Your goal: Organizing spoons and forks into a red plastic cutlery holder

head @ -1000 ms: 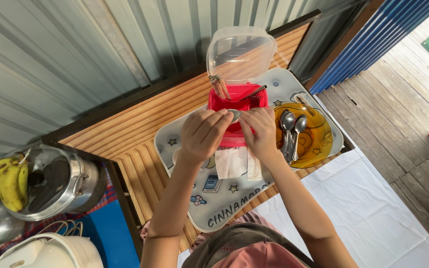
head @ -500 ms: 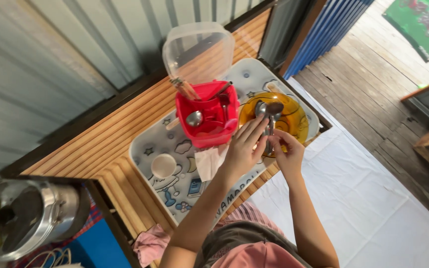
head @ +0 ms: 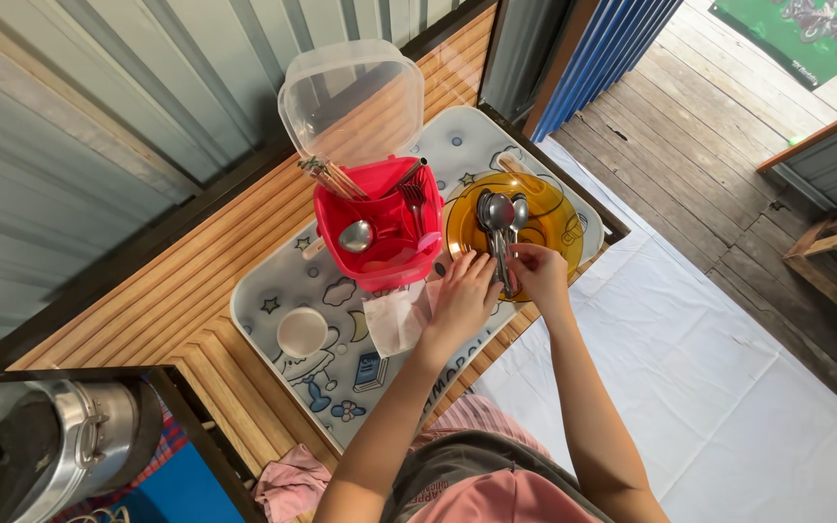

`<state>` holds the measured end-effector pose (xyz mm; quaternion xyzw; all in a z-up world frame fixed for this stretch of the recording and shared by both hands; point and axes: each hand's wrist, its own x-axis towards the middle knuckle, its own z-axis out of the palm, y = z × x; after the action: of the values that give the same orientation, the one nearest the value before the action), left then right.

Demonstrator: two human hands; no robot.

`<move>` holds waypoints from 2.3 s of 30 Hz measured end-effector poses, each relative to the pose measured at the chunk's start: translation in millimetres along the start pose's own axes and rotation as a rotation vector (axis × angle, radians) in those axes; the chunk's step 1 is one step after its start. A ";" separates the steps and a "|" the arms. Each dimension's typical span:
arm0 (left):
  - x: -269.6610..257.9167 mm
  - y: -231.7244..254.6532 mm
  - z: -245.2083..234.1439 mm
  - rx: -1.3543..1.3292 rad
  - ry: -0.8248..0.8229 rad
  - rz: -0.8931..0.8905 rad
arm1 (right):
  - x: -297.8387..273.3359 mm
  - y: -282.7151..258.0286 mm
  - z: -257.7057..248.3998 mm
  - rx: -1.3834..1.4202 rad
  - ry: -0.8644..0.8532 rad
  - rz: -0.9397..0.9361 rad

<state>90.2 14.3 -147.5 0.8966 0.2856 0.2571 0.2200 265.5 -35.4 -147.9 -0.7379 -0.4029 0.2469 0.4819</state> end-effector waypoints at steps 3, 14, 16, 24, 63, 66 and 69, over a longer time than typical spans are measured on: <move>-0.8 -0.3 -1.7 -0.004 -0.004 0.000 | -0.6 -7.8 7.3 -0.058 0.038 0.003; -2.2 -3.4 -5.3 -0.040 -0.006 0.017 | -17.6 -31.3 9.4 -0.064 0.088 -0.092; -2.3 2.7 -15.6 -0.057 0.003 0.026 | -20.5 -39.4 8.2 -0.040 0.093 -0.078; -16.6 33.3 -118.2 -0.130 0.252 0.124 | -32.3 -130.4 23.6 0.126 0.186 -0.372; -14.7 -72.0 -209.4 0.758 0.402 0.268 | -24.5 -191.0 102.9 -0.446 -0.045 -0.783; -13.6 -66.9 -214.1 0.764 0.412 0.266 | -24.5 -191.8 100.9 -0.431 -0.043 -0.766; -9.9 -63.0 -219.5 0.731 0.437 0.268 | -25.8 -197.1 98.1 -0.417 -0.055 -0.756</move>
<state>-70.7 109.2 -15.7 0.8693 0.2789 0.3488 -0.2119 107.1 34.9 -9.7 -0.6133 -0.6988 -0.0140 0.3680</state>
